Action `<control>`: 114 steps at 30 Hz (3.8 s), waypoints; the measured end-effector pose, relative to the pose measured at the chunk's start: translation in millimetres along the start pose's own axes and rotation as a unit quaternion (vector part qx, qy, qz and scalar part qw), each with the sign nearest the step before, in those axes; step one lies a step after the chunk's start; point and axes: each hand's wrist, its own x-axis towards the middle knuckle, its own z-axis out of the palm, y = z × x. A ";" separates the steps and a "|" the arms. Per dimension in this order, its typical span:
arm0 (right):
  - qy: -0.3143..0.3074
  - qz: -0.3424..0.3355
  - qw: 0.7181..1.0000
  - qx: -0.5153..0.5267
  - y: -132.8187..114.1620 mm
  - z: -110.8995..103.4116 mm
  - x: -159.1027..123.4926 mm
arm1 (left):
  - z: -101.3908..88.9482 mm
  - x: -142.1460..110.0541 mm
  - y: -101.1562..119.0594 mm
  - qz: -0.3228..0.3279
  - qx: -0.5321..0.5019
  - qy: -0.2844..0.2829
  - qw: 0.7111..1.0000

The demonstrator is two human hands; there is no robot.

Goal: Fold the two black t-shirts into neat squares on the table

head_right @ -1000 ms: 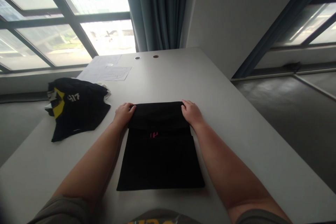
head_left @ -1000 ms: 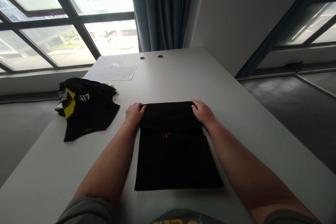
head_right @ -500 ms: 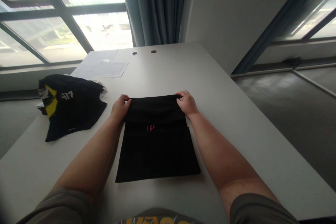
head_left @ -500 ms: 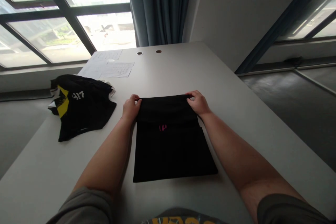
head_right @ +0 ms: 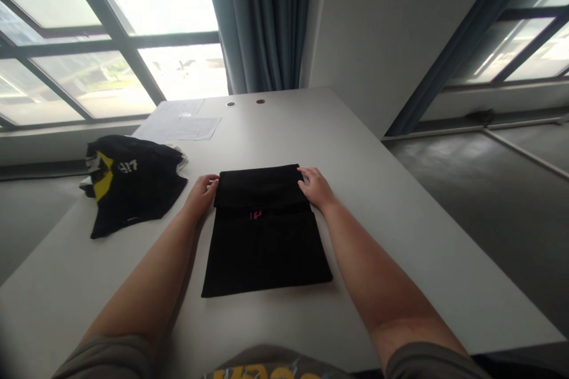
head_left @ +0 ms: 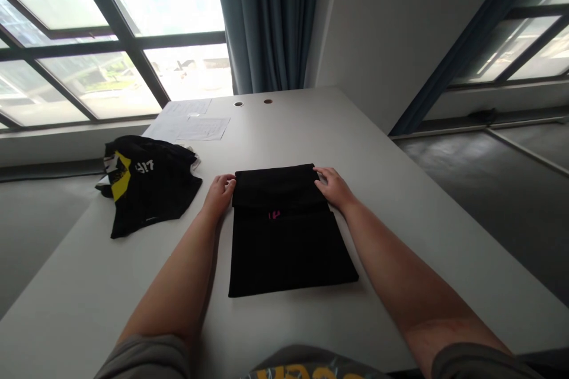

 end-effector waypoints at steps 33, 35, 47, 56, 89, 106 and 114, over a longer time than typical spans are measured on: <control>0.044 -0.024 0.998 -0.042 -31.2 -23.1 -94.5 | -52.1 -152.8 30.9 0.114 0.014 -0.130 0.985; 0.038 -0.039 0.998 -0.022 -36.3 -27.6 -111.8 | -60.7 -174.6 36.9 0.163 0.005 -0.189 0.968; -0.238 -0.150 0.959 -0.018 -76.7 -62.7 -198.5 | -46.5 -213.0 39.9 0.284 0.107 -0.193 0.933; -0.127 -0.115 0.984 0.045 -65.0 -49.8 -196.0 | -39.5 -206.8 43.9 0.194 0.081 -0.141 0.967; -0.107 -0.068 0.980 0.151 -83.3 -70.5 -238.4 | -57.2 -248.2 49.5 0.137 -0.037 -0.071 0.987; 0.132 0.124 0.983 -0.034 -114.2 -52.8 -166.2 | -34.8 -166.7 105.4 -0.034 0.015 0.066 0.997; -0.044 0.187 0.949 -0.248 -100.9 -30.9 -144.2 | -1.8 -129.3 75.2 -0.123 0.164 -0.051 0.977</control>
